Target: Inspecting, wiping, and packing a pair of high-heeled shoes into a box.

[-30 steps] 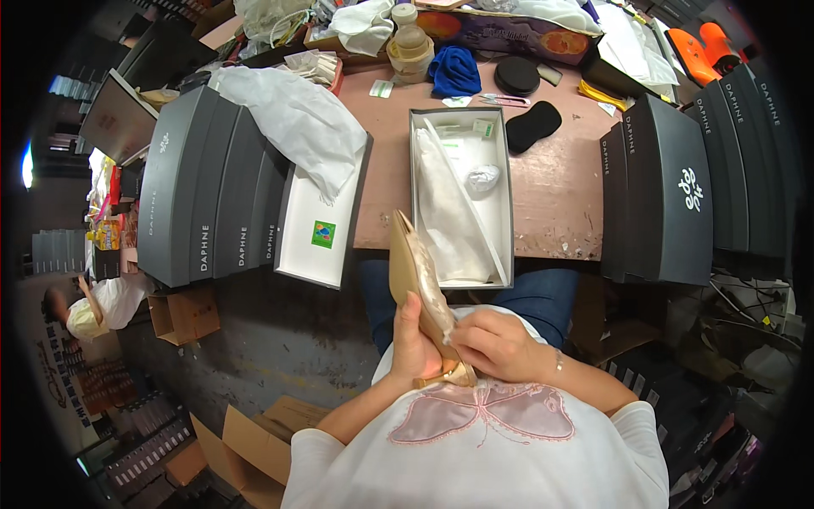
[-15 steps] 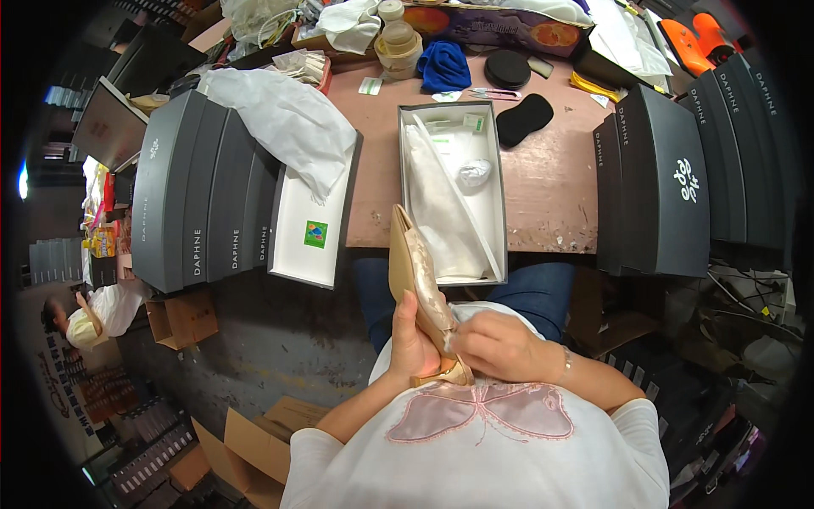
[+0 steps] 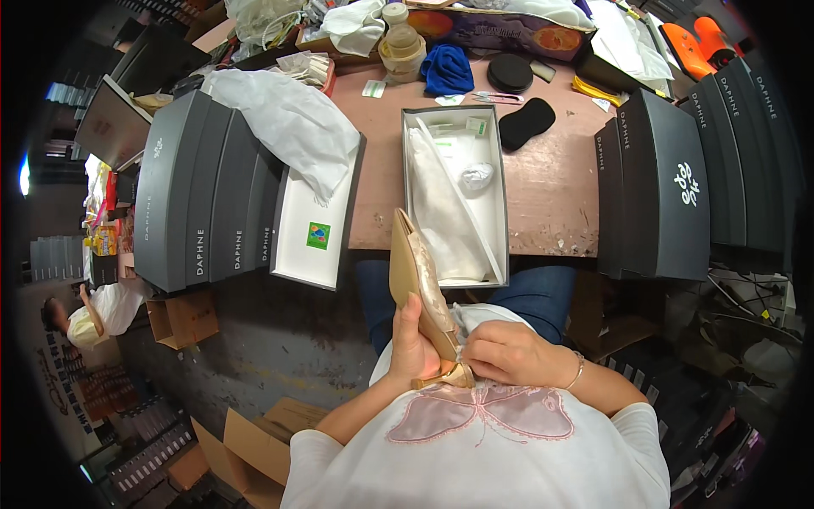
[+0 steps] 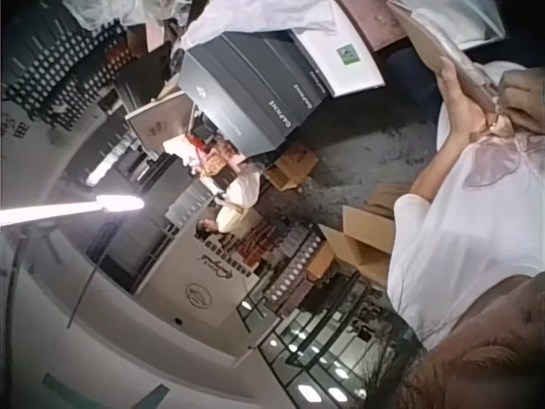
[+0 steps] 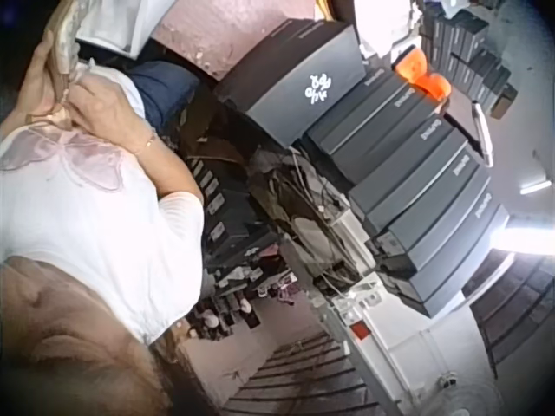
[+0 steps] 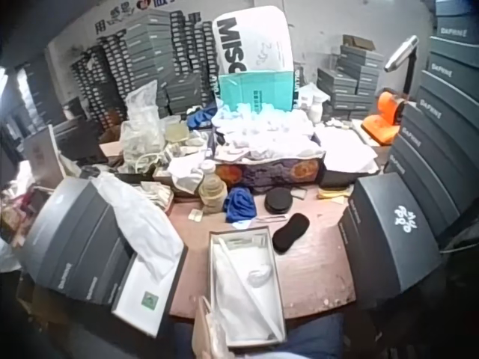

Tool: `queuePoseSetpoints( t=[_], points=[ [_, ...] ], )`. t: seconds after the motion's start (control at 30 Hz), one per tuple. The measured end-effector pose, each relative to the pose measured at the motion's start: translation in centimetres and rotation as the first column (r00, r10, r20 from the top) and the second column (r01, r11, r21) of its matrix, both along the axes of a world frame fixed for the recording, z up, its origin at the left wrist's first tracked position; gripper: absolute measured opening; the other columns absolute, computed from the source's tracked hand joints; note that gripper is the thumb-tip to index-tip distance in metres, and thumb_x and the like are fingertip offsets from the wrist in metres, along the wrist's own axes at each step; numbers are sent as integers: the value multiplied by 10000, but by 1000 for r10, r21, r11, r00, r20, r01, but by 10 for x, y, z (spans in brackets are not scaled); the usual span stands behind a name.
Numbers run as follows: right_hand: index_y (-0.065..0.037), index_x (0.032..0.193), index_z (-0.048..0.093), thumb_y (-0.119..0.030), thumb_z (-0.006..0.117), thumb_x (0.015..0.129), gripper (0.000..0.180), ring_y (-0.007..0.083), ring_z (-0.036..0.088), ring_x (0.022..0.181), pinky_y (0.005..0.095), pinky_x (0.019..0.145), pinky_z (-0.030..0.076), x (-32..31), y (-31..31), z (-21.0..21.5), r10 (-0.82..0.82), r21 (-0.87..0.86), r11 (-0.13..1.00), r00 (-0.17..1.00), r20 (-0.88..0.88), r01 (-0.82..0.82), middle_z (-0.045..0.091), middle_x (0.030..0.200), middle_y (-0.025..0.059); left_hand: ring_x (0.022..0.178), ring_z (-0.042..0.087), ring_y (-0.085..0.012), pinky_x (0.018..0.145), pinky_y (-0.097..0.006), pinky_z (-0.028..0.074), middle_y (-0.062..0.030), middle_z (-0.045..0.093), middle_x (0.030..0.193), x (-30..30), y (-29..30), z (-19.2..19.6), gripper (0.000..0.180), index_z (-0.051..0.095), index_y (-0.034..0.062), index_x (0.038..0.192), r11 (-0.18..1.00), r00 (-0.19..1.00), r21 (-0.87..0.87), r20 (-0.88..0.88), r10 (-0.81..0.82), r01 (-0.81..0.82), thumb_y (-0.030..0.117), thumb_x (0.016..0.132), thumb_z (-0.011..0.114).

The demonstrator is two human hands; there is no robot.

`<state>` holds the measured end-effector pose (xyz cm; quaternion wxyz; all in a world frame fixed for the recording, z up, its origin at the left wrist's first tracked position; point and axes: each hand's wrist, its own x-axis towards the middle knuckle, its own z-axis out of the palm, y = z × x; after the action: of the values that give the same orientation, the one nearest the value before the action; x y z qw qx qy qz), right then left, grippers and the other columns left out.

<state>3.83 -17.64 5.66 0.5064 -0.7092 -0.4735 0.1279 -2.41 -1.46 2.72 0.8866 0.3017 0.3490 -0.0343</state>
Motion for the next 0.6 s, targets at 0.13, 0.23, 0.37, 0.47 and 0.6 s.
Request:
queuePoseSetpoints(
  t=[0.13, 0.23, 0.37, 0.47, 0.6],
  points=[
    [-6, 893, 613, -14, 722, 734, 193, 251, 601, 686, 335, 576, 494, 7, 12, 1, -95, 62, 994, 995, 13, 94, 566, 791, 89, 735, 523, -137, 651, -297, 452, -29, 554, 894, -1, -1, -10, 539, 531, 104, 1077, 999, 999, 35, 36, 11, -13, 585, 847, 610],
    [-10, 893, 611, -16, 720, 744, 185, 254, 604, 689, 335, 585, 498, 0, 3, 3, -21, -26, 999, 992, -124, 18, 568, 794, 91, 763, 538, -141, 676, -297, 467, -33, 560, 906, -1, 4, -7, 524, 526, 112, 1094, 1000, 1000, 13, 13, 11, -12, 573, 857, 605],
    [-10, 892, 607, -20, 715, 759, 171, 258, 606, 683, 337, 596, 503, 2, 8, 2, -72, 4, 997, 996, -42, 72, 570, 793, 97, 782, 545, -144, 686, -307, 470, -33, 566, 918, -3, 0, -13, 506, 526, 116, 1098, 1000, 999, 10, 42, -5, 5, 560, 868, 599],
    [-10, 891, 605, -19, 711, 764, 166, 259, 604, 679, 338, 592, 501, 4, 12, -2, -80, 10, 997, 997, -8, 80, 571, 791, 101, 772, 539, -142, 677, -312, 463, -30, 565, 920, -3, -2, -14, 511, 525, 116, 1099, 998, 999, 32, -16, 51, -51, 565, 866, 598],
    [-13, 894, 606, -15, 706, 764, 165, 260, 599, 678, 340, 587, 497, 2, 4, 2, -16, -33, 999, 998, -60, 14, 572, 790, 100, 786, 549, -143, 693, -308, 474, -31, 568, 917, 0, 2, -2, 511, 526, 119, 1096, 998, 999, -50, 1, -41, 41, 569, 866, 595]
  ],
)
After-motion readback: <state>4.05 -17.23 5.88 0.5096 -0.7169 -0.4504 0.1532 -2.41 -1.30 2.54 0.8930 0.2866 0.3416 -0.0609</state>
